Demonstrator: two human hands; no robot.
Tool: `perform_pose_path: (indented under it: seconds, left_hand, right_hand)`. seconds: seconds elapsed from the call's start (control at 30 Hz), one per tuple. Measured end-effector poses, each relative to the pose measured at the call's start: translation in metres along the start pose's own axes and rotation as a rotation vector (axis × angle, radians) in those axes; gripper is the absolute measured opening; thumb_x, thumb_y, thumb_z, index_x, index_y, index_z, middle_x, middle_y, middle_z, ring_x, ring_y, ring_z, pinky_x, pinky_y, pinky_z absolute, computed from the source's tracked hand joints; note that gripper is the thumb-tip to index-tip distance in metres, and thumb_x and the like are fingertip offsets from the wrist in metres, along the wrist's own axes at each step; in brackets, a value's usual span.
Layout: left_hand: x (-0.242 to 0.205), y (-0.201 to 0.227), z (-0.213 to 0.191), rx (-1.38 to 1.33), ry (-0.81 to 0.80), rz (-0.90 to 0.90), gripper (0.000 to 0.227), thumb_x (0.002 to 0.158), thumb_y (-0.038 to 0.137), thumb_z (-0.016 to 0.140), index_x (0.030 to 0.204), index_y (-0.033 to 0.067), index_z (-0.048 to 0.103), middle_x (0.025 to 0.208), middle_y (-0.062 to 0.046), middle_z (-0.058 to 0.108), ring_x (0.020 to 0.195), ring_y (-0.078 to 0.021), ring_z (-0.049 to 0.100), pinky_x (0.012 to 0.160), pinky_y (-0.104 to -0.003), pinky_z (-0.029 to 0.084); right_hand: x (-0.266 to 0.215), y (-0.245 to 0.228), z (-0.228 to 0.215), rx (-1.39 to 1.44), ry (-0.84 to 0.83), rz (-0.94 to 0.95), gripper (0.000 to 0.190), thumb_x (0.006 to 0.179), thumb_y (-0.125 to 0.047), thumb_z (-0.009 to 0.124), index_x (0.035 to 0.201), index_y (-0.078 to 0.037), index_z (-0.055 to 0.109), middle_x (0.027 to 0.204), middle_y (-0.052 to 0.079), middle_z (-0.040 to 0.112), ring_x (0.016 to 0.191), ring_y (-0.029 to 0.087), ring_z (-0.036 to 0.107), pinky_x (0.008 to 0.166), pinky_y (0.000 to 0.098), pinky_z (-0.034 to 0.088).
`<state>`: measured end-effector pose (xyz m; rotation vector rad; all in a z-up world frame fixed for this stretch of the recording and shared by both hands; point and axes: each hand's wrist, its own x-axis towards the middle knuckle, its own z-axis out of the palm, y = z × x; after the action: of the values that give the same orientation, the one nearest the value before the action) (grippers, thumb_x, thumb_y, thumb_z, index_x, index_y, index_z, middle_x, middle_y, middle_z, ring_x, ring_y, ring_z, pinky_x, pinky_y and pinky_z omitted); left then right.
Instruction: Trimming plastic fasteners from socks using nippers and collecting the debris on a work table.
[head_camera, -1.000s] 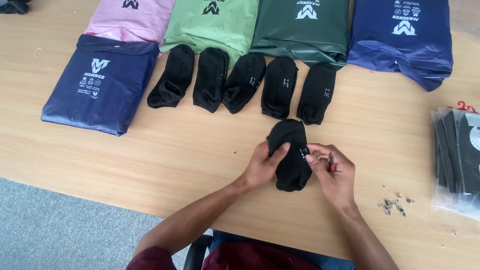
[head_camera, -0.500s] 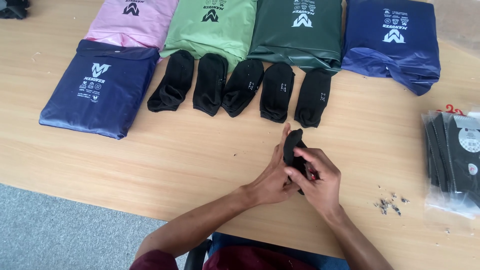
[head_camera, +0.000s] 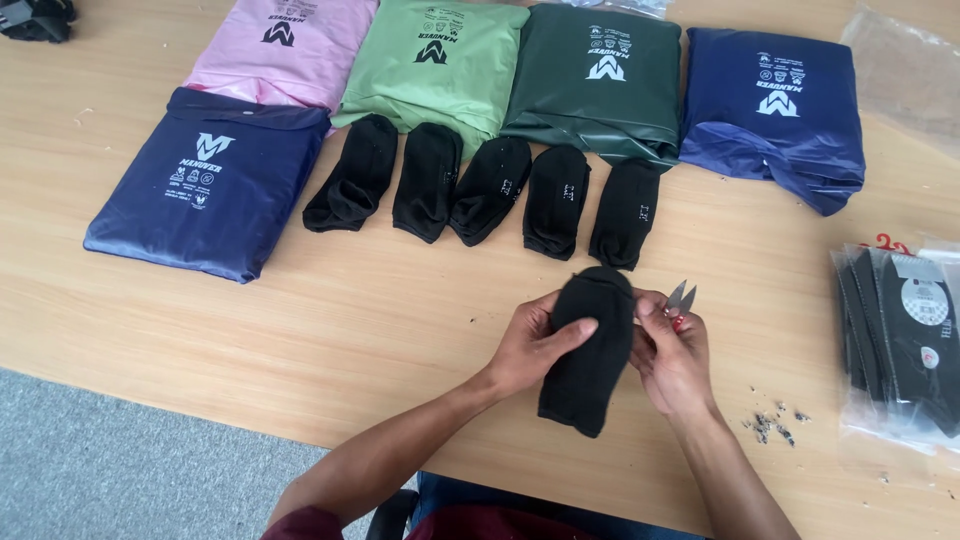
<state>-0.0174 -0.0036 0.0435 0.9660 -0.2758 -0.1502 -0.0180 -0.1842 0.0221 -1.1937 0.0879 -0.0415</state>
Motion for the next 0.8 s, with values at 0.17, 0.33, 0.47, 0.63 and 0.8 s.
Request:
perform_pose_path:
  seconds: [0.17, 0.33, 0.47, 0.63, 0.8]
  left_hand:
    - [0.007, -0.007, -0.015, 0.218, 0.094, -0.099, 0.010, 0.095, 0.014, 0.074, 0.098, 0.0054, 0.072, 0.077, -0.010, 0.073, 0.069, -0.0119, 0.071, 0.056, -0.024, 0.059]
    - [0.012, -0.056, -0.044, 0.241, 0.156, -0.191, 0.023, 0.094, 0.021, 0.075, 0.078, 0.0090, 0.062, 0.058, -0.002, 0.057, 0.053, -0.0060, 0.055, 0.044, -0.017, 0.044]
    - [0.020, -0.061, -0.048, 0.196, 0.258, -0.147, 0.029, 0.091, 0.018, 0.077, 0.072, 0.0095, 0.058, 0.054, -0.002, 0.052, 0.048, -0.0058, 0.052, 0.041, -0.016, 0.038]
    - [0.018, -0.042, -0.031, 0.208, 0.256, -0.102, 0.020, 0.090, 0.011, 0.076, 0.079, 0.0083, 0.060, 0.059, -0.002, 0.055, 0.053, -0.0056, 0.055, 0.044, -0.016, 0.040]
    - [0.023, -0.068, -0.050, 0.177, 0.285, -0.135, 0.020, 0.096, 0.019, 0.072, 0.080, 0.0085, 0.067, 0.061, -0.003, 0.060, 0.056, -0.0066, 0.060, 0.047, -0.017, 0.047]
  right_hand:
    - [0.008, 0.005, -0.001, -0.213, 0.048, 0.003, 0.035, 0.094, -0.024, 0.072, 0.118, 0.002, 0.071, 0.079, 0.006, 0.065, 0.044, 0.003, 0.037, 0.035, 0.0171, 0.031]
    - [0.021, 0.019, -0.016, -0.315, 0.078, 0.006, 0.021, 0.090, -0.003, 0.076, 0.110, 0.003, 0.074, 0.068, 0.006, 0.057, 0.040, 0.004, 0.034, 0.035, 0.0185, 0.028]
    - [0.024, 0.024, -0.019, -0.300, 0.106, 0.030, 0.019, 0.085, -0.006, 0.081, 0.102, -0.001, 0.076, 0.070, 0.004, 0.062, 0.037, 0.002, 0.037, 0.033, 0.0154, 0.030]
    - [0.026, 0.038, -0.036, -0.243, 0.105, 0.006, 0.014, 0.085, -0.004, 0.082, 0.098, -0.005, 0.075, 0.073, 0.004, 0.064, 0.036, 0.000, 0.035, 0.033, 0.0161, 0.027]
    - [0.022, 0.040, -0.032, -0.247, 0.076, -0.080, 0.018, 0.084, 0.001, 0.081, 0.100, 0.001, 0.074, 0.074, 0.008, 0.063, 0.042, 0.000, 0.043, 0.035, 0.0152, 0.031]
